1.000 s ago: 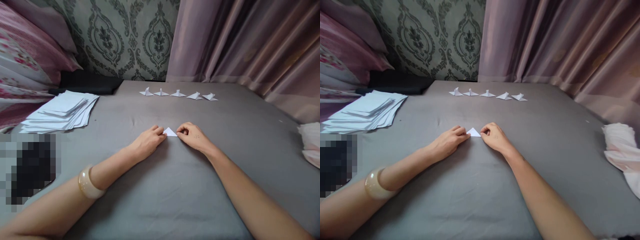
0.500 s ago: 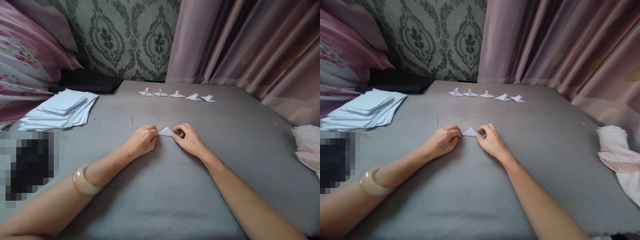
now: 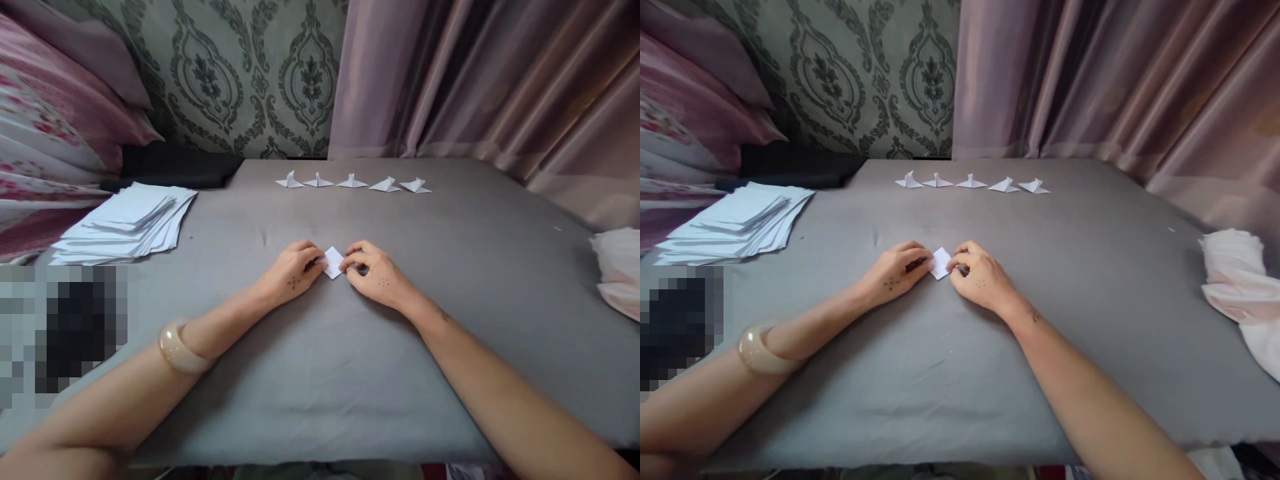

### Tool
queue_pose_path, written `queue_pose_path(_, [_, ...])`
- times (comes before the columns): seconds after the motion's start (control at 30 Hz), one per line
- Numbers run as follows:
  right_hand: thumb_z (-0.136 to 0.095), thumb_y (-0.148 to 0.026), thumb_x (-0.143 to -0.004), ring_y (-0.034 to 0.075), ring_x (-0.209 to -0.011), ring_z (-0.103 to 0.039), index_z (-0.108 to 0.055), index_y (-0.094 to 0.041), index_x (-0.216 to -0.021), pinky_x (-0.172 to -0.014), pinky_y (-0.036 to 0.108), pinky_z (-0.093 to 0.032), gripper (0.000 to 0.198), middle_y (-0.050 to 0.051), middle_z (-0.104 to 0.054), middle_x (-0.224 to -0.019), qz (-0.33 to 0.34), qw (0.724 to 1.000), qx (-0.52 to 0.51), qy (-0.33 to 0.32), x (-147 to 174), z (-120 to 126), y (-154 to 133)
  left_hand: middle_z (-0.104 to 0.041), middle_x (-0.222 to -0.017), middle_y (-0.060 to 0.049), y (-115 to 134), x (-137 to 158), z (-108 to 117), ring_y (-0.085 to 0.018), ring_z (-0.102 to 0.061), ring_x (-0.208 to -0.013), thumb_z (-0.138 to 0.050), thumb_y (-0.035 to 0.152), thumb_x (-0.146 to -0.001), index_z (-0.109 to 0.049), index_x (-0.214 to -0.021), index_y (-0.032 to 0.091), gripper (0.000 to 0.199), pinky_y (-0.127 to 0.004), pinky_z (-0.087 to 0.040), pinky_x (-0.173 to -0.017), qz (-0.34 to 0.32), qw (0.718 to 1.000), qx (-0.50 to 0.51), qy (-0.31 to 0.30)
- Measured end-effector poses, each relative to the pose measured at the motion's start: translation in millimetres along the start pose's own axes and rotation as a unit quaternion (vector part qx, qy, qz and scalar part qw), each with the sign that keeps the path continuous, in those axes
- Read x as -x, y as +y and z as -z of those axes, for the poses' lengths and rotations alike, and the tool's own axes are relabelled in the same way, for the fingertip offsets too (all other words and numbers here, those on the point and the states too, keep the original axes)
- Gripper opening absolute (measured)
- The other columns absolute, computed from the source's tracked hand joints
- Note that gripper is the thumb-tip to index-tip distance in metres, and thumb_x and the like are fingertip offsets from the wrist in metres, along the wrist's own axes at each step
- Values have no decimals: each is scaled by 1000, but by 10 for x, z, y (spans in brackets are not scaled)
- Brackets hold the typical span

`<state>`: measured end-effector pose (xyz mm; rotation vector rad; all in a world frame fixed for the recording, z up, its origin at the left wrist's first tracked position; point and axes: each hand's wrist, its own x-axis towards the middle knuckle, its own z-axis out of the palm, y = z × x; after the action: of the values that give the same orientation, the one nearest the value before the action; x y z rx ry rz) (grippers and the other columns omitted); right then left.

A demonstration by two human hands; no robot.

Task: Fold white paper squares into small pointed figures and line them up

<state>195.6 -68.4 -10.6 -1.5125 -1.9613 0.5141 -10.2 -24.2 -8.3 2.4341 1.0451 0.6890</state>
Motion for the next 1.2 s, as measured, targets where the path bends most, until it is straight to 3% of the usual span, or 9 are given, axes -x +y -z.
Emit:
queue_pose_path(0.23, [-59,-23,-74,14,-75,-58,-57,-22,-89,-72,29,-44,16,1,-60,-91,-25,999,21,33,-14,-2,-22,-60,-98,-8,8,-6,-20,-18,-58,-85,-61,33,-83,-63,-105,17,26,-32,-50,-77,20,1000,6,-1])
queue_pose_path(0.7, [-53,-16,-75,13,-74,-59,-63,-20,-83,-74,29,-46,14,3,-62,-96,-23,1000,3,21,-22,9,-18,-60,-102,-7,-6,6,-25,-21,-57,-93,-61,33,-83,-63,-106,20,27,-35,-50,-83,21,1000,6,-17])
queue_pose_path(1.0, [-47,-13,-81,15,-81,-61,-67,-22,-95,-76,29,-46,25,4,-64,-109,18,999,43,18,67,25,-98,-60,-105,-8,-7,5,-25,-22,-57,-95,-61,36,-83,-64,-106,20,28,-37,-50,-84,27,999,1,-24])
queue_pose_path(1.2, [-52,-17,-79,12,-71,-59,-65,-20,-87,-73,28,-46,16,3,-64,-100,-9,999,-10,30,18,-15,-66,-60,-102,-8,-8,1,-27,-22,-59,-92,-60,35,-84,-64,-105,21,26,-37,-50,-84,15,1000,0,-20])
